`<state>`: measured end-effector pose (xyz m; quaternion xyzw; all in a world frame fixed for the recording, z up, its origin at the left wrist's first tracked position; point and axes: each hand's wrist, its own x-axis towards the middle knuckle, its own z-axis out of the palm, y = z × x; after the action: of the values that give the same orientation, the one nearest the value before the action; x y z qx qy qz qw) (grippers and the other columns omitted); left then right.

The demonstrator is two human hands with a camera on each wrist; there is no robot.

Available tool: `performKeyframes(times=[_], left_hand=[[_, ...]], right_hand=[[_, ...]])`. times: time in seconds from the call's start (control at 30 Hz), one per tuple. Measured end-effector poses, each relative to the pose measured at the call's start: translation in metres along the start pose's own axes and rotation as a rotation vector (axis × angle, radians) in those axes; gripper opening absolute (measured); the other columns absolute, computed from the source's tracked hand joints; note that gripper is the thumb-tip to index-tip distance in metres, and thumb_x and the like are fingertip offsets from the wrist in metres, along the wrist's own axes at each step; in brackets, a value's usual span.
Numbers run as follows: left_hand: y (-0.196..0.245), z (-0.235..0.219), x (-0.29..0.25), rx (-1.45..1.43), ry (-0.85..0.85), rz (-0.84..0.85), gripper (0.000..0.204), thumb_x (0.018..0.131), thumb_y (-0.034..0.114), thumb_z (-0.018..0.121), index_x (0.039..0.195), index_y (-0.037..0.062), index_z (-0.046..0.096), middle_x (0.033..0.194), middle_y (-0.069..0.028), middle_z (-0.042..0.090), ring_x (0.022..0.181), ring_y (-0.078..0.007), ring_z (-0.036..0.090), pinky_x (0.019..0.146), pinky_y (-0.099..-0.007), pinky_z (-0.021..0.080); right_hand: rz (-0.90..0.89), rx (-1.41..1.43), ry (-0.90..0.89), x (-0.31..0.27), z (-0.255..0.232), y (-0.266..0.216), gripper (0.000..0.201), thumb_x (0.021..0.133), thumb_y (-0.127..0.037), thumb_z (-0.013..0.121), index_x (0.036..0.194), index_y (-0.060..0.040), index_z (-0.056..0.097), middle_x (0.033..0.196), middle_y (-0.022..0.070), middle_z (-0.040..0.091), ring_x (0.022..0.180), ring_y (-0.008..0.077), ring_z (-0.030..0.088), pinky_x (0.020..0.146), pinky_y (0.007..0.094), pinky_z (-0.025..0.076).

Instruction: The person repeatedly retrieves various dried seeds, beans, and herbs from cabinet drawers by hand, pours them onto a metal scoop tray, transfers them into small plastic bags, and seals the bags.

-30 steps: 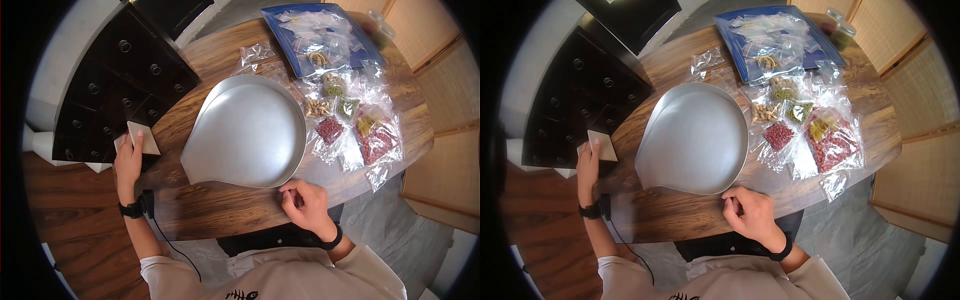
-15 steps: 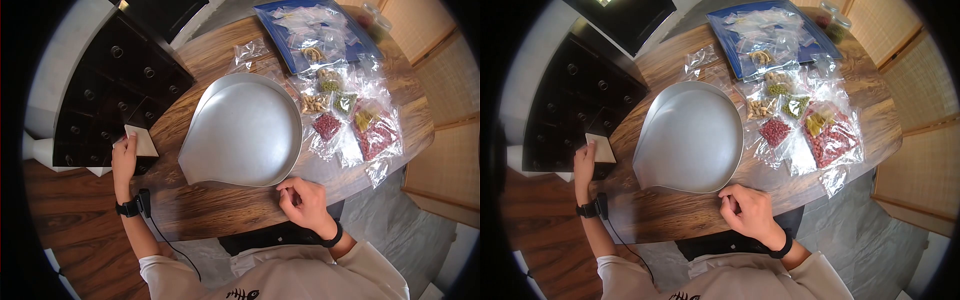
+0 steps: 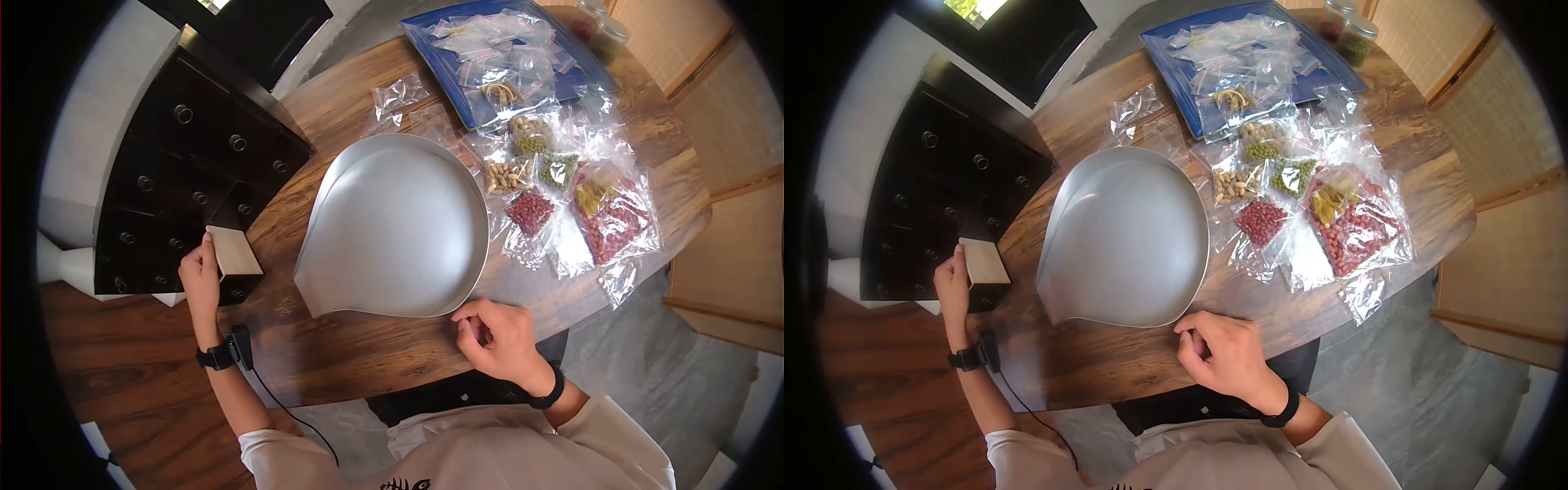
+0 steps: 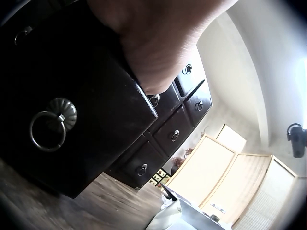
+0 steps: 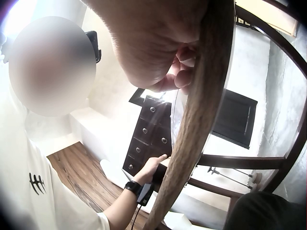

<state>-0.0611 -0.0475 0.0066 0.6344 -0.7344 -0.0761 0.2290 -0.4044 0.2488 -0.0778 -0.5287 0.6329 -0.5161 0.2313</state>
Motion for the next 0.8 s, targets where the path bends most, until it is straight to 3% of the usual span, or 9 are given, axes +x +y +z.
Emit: performKeyframes(times=[0.17,0.37,0.43,0.5,0.57,0.63,0.67,0.73,0.8], left_hand=[[-0.003,-0.005,-0.001,0.039,0.06,0.039,0.055,0.106,0.038,0.054,0.075,-0.007,0.06,0.056,-0.0035,0.042,0.06,-0.0095,0.035,0.055,-0.0331,0.034],[0.034,-0.014,-0.016,-0.072,0.179,0.053,0.056,0.106,0.036,0.055,0.068,-0.0033,0.047,0.058,-0.0002,0.035,0.06,-0.0076,0.031,0.053,-0.0331,0.028],[0.072,-0.006,-0.032,-0.285,0.063,0.132,0.054,0.107,0.034,0.055,0.068,-0.0002,0.043,0.059,0.0018,0.033,0.06,-0.0067,0.029,0.053,-0.0323,0.025],[0.115,0.013,-0.051,-0.167,-0.103,0.15,0.053,0.107,0.035,0.055,0.066,0.0025,0.044,0.061,0.0033,0.033,0.061,-0.0057,0.029,0.052,-0.0307,0.024],[0.133,0.045,-0.06,-0.417,-0.402,0.166,0.055,0.106,0.037,0.056,0.063,0.004,0.045,0.059,0.0043,0.035,0.058,-0.0054,0.031,0.05,-0.0304,0.025],[0.141,0.07,-0.06,-0.567,-0.69,0.045,0.057,0.106,0.038,0.055,0.06,0.0073,0.044,0.057,0.0044,0.038,0.053,-0.005,0.032,0.047,-0.0289,0.024],[0.149,0.073,-0.059,-0.566,-0.687,0.037,0.057,0.106,0.038,0.055,0.06,0.0073,0.044,0.057,0.0044,0.038,0.053,-0.005,0.032,0.047,-0.0289,0.024],[0.162,0.076,-0.055,-0.77,-0.993,-0.248,0.056,0.106,0.036,0.054,0.057,0.0146,0.039,0.055,0.0078,0.035,0.047,-0.0048,0.028,0.046,-0.0247,0.023],[0.159,0.082,-0.054,-0.893,-1.101,-0.373,0.054,0.107,0.037,0.053,0.059,0.0155,0.039,0.055,0.0074,0.035,0.046,-0.0053,0.028,0.046,-0.0238,0.023]], right_hand=[[-0.008,-0.003,0.007,0.0,0.0,-0.001,0.008,0.082,-0.003,0.069,0.089,-0.0058,0.068,0.056,0.0003,0.054,0.047,0.0131,0.056,0.047,0.028,0.044],[0.004,-0.006,0.0,0.0,0.0,-0.002,0.009,0.081,-0.002,0.069,0.089,-0.0055,0.068,0.057,0.001,0.055,0.048,0.0134,0.058,0.047,0.0279,0.045],[0.007,0.005,-0.007,0.0,0.001,-0.002,0.009,0.081,-0.001,0.069,0.089,-0.0054,0.068,0.057,0.0011,0.056,0.048,0.0135,0.058,0.047,0.0279,0.045],[0.008,-0.008,0.006,0.0,0.001,-0.001,0.008,0.081,-0.002,0.069,0.089,-0.0054,0.068,0.058,0.0014,0.057,0.048,0.0137,0.058,0.048,0.028,0.045],[0.005,-0.011,-0.003,0.0,0.0,-0.003,0.008,0.081,-0.002,0.069,0.089,-0.0053,0.067,0.059,0.0016,0.057,0.048,0.0139,0.058,0.048,0.0281,0.046],[0.006,-0.012,-0.012,0.0,0.0,-0.003,0.008,0.081,-0.002,0.069,0.089,-0.0052,0.067,0.059,0.0018,0.058,0.048,0.014,0.058,0.048,0.0283,0.046],[-0.001,-0.018,-0.01,0.0,-0.001,-0.003,0.008,0.082,-0.002,0.069,0.088,-0.0051,0.067,0.059,0.002,0.058,0.048,0.0142,0.058,0.048,0.0283,0.046],[0.0,-0.019,-0.003,0.0,-0.001,-0.002,0.007,0.082,-0.003,0.069,0.088,-0.005,0.067,0.06,0.0021,0.058,0.048,0.0143,0.058,0.048,0.0283,0.045],[-0.007,-0.021,-0.002,0.0,-0.002,-0.002,0.008,0.081,-0.002,0.069,0.088,-0.0049,0.067,0.06,0.0022,0.057,0.048,0.0145,0.058,0.048,0.0283,0.045]])
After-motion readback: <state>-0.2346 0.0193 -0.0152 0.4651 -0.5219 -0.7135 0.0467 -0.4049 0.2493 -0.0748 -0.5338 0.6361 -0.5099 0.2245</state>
